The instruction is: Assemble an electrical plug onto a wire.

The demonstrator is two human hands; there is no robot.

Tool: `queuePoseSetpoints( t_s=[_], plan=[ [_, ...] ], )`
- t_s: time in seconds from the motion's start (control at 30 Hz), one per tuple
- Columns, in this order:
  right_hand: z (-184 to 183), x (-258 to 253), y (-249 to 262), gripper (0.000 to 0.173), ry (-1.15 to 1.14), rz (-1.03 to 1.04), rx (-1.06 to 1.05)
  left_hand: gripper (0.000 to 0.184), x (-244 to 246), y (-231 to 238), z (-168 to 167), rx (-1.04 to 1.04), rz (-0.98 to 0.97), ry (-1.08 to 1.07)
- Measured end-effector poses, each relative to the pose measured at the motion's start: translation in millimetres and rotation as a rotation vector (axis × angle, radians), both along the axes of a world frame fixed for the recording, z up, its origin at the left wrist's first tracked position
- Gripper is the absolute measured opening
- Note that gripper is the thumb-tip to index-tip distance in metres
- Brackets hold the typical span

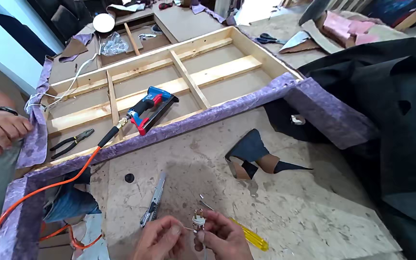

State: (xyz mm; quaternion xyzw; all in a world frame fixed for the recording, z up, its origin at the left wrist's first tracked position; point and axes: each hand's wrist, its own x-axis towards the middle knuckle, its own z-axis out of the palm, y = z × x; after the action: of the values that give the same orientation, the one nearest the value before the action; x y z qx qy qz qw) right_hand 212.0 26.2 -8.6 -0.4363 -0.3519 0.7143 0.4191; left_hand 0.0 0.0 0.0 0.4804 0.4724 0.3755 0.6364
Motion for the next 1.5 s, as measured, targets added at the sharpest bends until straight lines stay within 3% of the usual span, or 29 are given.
queuePoseSetpoints(
  t_s=[0.2,0.37,0.57,0.67,0.77,0.87,1.03,1.13,1.23,1.37,1.5],
  plan=[
    [-4,3,12,0.038,0.173,-0.059,-0.26,0.025,22,-3,-26,0.165,0.207,0.157],
    [-3,7,13,0.029,0.142,-0.115,-0.315,0.026,39,-8,-23,0.097,0.226,0.123],
    [4,5,6,0.03,-0.079,-0.188,-0.108,0.039,64,-23,-15,-0.025,0.151,0.161],
    [1,0,-2,0.026,-0.164,-0.195,0.068,0.03,75,-25,-13,-0.002,0.22,0.174],
    [4,2,-4,0.02,-0.093,-0.192,0.062,0.02,72,-26,-9,0.036,0.295,0.185],
    [2,6,-1,0.026,-0.116,-0.208,0.03,0.021,62,-22,-12,-0.079,0.322,-0.044],
    [2,12,0,0.047,-0.191,-0.023,0.132,0.021,48,-23,-27,-0.199,0.222,-0.445],
    [6,10,0,0.036,-0.102,-0.009,0.16,0.022,44,-24,-29,-0.243,0.184,-0.536],
    [15,5,1,0.027,-0.134,-0.058,0.198,0.022,41,-24,-26,-0.174,0.163,-0.46],
    [23,-1,13,0.031,-0.205,-0.043,0.25,0.027,36,-9,-8,0.102,0.163,-0.156],
    [26,-22,23,0.033,-0.195,-0.128,0.155,0.026,27,8,-1,0.165,0.221,0.049]
  ],
)
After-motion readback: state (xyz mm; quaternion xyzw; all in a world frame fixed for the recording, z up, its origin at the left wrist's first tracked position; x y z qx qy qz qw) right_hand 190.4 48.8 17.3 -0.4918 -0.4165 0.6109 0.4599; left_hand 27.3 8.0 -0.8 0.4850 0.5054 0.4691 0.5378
